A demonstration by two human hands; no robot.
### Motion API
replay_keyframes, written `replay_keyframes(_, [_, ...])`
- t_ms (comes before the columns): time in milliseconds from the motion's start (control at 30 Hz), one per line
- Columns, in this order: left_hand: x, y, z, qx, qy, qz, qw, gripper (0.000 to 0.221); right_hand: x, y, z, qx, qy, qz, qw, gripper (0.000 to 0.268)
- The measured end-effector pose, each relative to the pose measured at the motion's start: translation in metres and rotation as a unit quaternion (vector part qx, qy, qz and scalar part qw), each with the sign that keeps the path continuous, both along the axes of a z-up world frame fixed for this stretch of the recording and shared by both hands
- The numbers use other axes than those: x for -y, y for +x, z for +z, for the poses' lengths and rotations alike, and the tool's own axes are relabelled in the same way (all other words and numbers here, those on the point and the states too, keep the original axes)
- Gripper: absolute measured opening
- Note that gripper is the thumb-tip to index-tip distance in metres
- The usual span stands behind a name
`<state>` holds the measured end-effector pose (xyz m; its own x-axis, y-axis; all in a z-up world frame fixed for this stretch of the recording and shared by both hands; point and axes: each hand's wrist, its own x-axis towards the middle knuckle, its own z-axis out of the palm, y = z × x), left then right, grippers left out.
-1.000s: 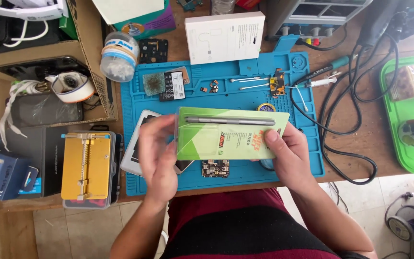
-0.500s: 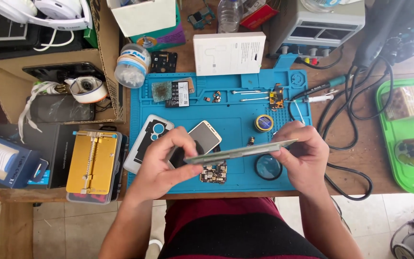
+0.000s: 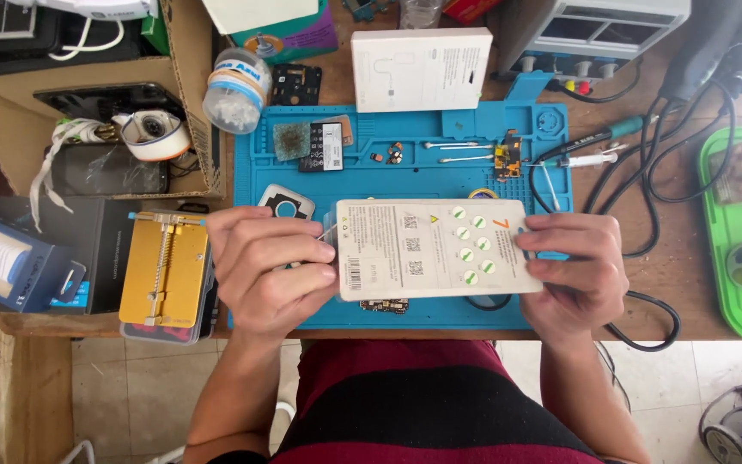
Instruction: The person is preparing and inspecting a circuit board and replacement parts for a mobile phone repair.
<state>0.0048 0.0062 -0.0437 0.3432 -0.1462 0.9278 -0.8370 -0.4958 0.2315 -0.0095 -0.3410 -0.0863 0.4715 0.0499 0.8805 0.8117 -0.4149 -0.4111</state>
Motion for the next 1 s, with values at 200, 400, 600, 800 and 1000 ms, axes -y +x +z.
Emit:
replay_keyframes(200, [-0.001, -0.01, 0.009, -0.05, 0.029, 0.024, 0.998, 0.017, -0.012, -0.002, 0.002, 0.068, -0.007, -0.016, 0.998, 0.022])
replay_keyframes(400, [-0.007, -0.009, -0.001, -0.069, 0.039, 0.011, 0.997, 0.023, -0.016, 0.003, -0.002, 0.104, 0.024, -0.008, 0.994, 0.022])
replay_keyframes(600, [-0.003, -0.01, -0.005, -0.141, -0.046, -0.042, 0.988, 0.025, -0.018, 0.01, -0.001, 0.083, 0.051, -0.026, 0.995, 0.028])
replay_keyframes(800, [-0.002, -0.019, 0.008, -0.316, -0.067, -0.084, 0.943, 0.054, 0.022, 0.006, -0.02, 0.176, -0.055, -0.052, 0.982, 0.027])
replay_keyframes(1000, [0.003, -0.015, 0.012, -0.419, -0.084, -0.076, 0.901, 0.019, 0.042, 0.002, -0.02, 0.209, -0.119, -0.024, 0.97, 0.019])
